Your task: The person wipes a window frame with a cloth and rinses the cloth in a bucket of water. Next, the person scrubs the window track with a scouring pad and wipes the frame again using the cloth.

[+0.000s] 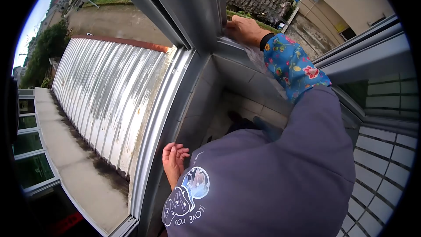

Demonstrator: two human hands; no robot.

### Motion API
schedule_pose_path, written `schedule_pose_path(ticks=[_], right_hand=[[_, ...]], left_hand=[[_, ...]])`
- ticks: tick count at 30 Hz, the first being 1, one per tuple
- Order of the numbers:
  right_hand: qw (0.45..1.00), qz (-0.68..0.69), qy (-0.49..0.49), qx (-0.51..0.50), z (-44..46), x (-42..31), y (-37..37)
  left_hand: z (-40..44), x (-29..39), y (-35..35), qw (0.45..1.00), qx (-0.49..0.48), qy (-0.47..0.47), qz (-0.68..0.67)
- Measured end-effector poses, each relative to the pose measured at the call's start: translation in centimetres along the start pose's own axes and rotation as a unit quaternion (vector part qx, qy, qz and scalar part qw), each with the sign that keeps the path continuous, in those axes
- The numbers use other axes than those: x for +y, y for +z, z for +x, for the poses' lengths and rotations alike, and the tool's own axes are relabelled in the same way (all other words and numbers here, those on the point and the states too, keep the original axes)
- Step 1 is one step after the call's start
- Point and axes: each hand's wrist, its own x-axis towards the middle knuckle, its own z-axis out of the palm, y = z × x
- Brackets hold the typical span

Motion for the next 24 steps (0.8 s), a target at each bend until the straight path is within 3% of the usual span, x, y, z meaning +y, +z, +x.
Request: schedule_pose_path(ticks=[6, 9, 17, 24], right_hand=[[0.997, 0.064, 0.022, 0.036, 0.8, 1.1, 0.8], [0.971, 0.164, 0.163, 0.056, 1.0, 0.8, 1.1], [0.95, 0.206, 0.192, -0.137, 4.6, 3.8, 0.3], [0.944, 0.18, 0.187, -0.203, 4.0, 3.5, -0.8]], left_hand=[[-0.6, -0.6, -0.2, 1.0, 0.013, -0.004, -0.004], [-0.7, -0.8, -0.3, 1.0, 0.015, -0.01, 0.0], [0.2, -0.4, 1.7, 1.0, -0.004, -0.012, -0.002], [1.4, -0.2, 3.5, 0.999, -0.015, -0.03, -0.011]])
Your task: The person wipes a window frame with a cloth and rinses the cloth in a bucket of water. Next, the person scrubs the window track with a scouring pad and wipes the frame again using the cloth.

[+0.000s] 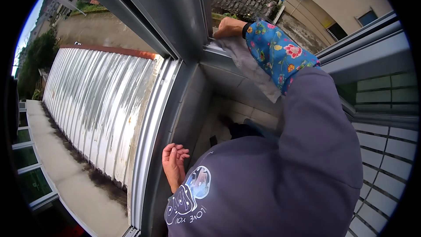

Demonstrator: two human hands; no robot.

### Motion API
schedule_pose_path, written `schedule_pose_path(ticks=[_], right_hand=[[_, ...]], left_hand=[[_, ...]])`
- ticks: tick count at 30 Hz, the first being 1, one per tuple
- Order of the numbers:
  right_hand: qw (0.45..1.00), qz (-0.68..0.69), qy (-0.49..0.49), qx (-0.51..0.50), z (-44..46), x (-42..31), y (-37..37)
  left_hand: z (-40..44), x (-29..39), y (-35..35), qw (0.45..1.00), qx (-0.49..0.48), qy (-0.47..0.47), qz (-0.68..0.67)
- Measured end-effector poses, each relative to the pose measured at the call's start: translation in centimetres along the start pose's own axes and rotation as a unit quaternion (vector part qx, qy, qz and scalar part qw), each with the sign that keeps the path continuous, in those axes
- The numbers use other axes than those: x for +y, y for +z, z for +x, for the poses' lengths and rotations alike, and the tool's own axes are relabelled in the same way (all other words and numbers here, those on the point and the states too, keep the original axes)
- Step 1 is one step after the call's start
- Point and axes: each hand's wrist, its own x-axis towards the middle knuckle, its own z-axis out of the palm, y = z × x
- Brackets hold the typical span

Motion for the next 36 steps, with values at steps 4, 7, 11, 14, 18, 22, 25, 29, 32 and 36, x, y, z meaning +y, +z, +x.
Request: schedule_pose_path(ticks=[4, 7, 11, 14, 18, 22, 25, 29, 32, 36], right_hand=[[0.999, -0.023, 0.02, 0.028, -2.2, 0.7, -0.2], [0.995, -0.045, -0.044, 0.082, -2.7, 0.9, 0.5], [0.978, 0.01, -0.14, 0.153, -2.1, -0.5, 1.5], [0.977, 0.036, -0.137, 0.16, -1.2, -0.8, 2.2], [0.996, 0.004, -0.057, 0.072, -0.2, 0.0, 1.0], [0.998, -0.025, -0.019, 0.046, -1.9, 0.7, 0.3], [0.997, -0.056, 0.021, 0.041, -4.6, 0.8, -0.3], [0.994, -0.076, 0.071, 0.026, -7.0, 2.5, -1.2], [0.993, -0.097, 0.0, 0.067, -7.2, 3.2, -1.1], [0.987, -0.035, -0.081, 0.138, -6.0, 0.7, 0.2]], left_hand=[[0.9, -0.2, 0.4, 1.0, -0.022, 0.007, -0.008], [0.8, 0.4, 0.1, 0.999, -0.017, 0.025, -0.014], [0.2, 0.1, -1.1, 0.999, 0.02, 0.029, -0.014], [0.0, 0.6, -0.9, 1.0, 0.018, 0.018, 0.001], [0.5, 1.1, 0.7, 0.998, -0.015, 0.048, 0.025], [0.7, 1.7, 2.1, 0.997, -0.066, 0.022, 0.013], [0.8, 1.5, 2.1, 0.996, -0.082, 0.014, 0.013], [0.4, 2.1, 0.9, 0.997, -0.075, 0.022, 0.016], [0.2, 1.9, -0.8, 0.998, -0.051, 0.026, 0.008], [0.3, 1.9, -2.0, 1.0, -0.022, 0.015, 0.011]])
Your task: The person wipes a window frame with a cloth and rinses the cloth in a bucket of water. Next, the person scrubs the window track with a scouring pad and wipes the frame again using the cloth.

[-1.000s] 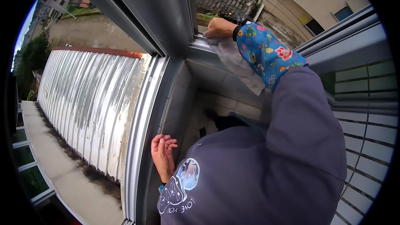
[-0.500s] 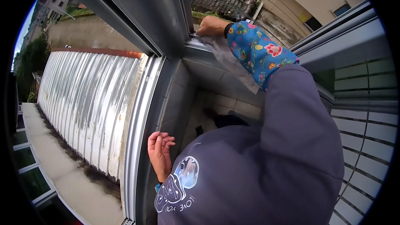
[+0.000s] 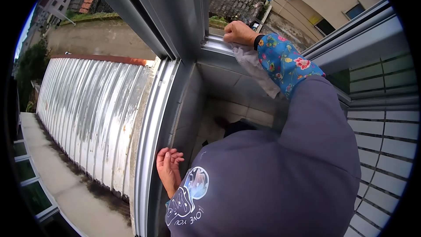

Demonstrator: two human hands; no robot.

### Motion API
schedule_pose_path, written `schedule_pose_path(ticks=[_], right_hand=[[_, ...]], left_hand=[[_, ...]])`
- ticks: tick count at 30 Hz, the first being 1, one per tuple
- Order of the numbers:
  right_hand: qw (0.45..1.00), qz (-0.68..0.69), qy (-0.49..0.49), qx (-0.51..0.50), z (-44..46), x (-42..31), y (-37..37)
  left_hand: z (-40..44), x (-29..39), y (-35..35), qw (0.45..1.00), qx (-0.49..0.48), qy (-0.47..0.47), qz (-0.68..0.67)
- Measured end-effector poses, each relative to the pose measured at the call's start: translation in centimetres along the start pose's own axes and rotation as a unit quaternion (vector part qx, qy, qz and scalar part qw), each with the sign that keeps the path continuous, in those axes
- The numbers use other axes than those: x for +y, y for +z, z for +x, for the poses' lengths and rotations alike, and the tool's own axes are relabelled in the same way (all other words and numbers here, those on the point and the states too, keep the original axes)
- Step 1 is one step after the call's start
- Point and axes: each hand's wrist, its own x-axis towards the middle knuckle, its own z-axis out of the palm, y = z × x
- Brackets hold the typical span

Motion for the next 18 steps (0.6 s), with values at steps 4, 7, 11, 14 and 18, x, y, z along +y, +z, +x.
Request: schedule_pose_path(ticks=[4, 7, 11, 14, 18], right_hand=[[0.999, -0.029, -0.039, 0.012, 2.0, -0.4, 1.3], [0.999, -0.025, -0.019, -0.011, 1.7, -0.3, 1.1], [0.994, 0.022, -0.103, 0.01, -0.4, 1.5, 1.0], [0.989, 0.073, -0.118, 0.052, -0.3, 1.2, 2.0], [0.972, -0.051, -0.199, 0.113, 2.1, -0.8, 3.4]], left_hand=[[0.6, 1.5, 1.7, 1.0, -0.018, -0.012, 0.021], [1.6, 1.4, 3.4, 0.999, -0.033, -0.014, 0.032], [2.0, 1.1, 5.3, 0.995, -0.085, -0.028, 0.036], [2.1, 0.6, 6.3, 0.993, -0.099, -0.036, 0.055], [1.7, 0.5, 6.2, 0.991, -0.112, -0.05, 0.057]])
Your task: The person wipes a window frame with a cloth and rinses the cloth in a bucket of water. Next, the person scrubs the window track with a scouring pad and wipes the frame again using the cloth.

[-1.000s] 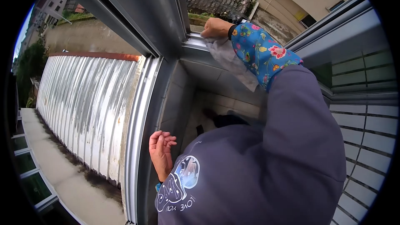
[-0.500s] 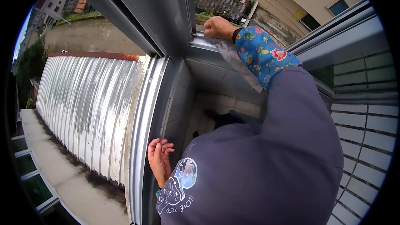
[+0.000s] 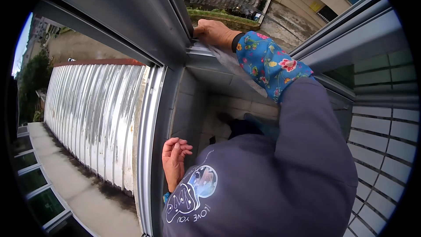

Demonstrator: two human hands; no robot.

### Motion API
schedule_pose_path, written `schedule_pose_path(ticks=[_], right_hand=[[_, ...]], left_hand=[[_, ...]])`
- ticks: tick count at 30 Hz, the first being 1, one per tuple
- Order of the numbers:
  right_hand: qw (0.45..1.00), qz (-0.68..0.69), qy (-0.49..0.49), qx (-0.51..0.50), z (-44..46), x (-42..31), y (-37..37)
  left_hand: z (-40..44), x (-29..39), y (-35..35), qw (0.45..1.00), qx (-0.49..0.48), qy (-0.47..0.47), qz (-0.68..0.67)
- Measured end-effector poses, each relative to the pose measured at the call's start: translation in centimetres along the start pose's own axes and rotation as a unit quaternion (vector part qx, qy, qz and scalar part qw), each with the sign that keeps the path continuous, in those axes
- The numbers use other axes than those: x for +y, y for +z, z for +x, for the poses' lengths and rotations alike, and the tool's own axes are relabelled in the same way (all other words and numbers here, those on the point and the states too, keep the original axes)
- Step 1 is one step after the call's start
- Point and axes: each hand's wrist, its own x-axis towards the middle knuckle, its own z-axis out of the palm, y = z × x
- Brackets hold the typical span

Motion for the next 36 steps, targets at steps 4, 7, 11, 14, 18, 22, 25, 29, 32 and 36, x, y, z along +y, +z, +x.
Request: schedule_pose_path(ticks=[4, 7, 11, 14, 18, 22, 25, 29, 32, 36], right_hand=[[0.972, -0.079, 0.064, -0.212, 2.0, -1.2, -2.6], [0.954, -0.068, 0.049, -0.287, 2.6, -0.4, -3.3], [0.933, -0.178, 0.067, -0.304, 0.6, -2.3, -5.1], [0.927, -0.197, 0.103, -0.303, -3.2, -2.4, -7.7], [0.933, -0.178, 0.133, -0.282, -5.7, -1.5, -8.5], [0.957, -0.165, 0.079, -0.226, -4.9, -1.6, -7.9], [0.974, -0.148, 0.05, -0.164, -2.2, -0.9, -4.2], [0.979, -0.146, 0.106, -0.094, -2.3, -0.2, -2.6], [0.978, -0.121, 0.138, -0.099, -3.0, -0.9, -3.1], [0.943, -0.139, 0.197, -0.229, -2.6, -1.9, -6.0]], left_hand=[[-0.3, -0.4, -0.2, 0.999, 0.033, 0.016, -0.009], [-0.4, -0.7, -0.3, 0.999, 0.035, 0.015, -0.039], [-0.4, -1.0, -0.2, 0.998, 0.042, 0.03, -0.047], [-0.3, -1.0, -0.1, 0.998, 0.022, 0.03, -0.045], [0.1, -1.2, -1.2, 0.998, 0.002, 0.043, -0.044], [-0.8, -1.5, -2.3, 0.998, 0.012, 0.033, -0.047], [-0.9, -1.5, -2.5, 0.999, 0.024, 0.023, -0.028], [-0.6, -0.9, -1.8, 1.0, 0.02, 0.019, -0.007], [0.2, -0.6, -0.4, 1.0, -0.001, 0.013, 0.008], [-0.4, -0.3, 0.8, 0.999, -0.005, 0.024, 0.02]])
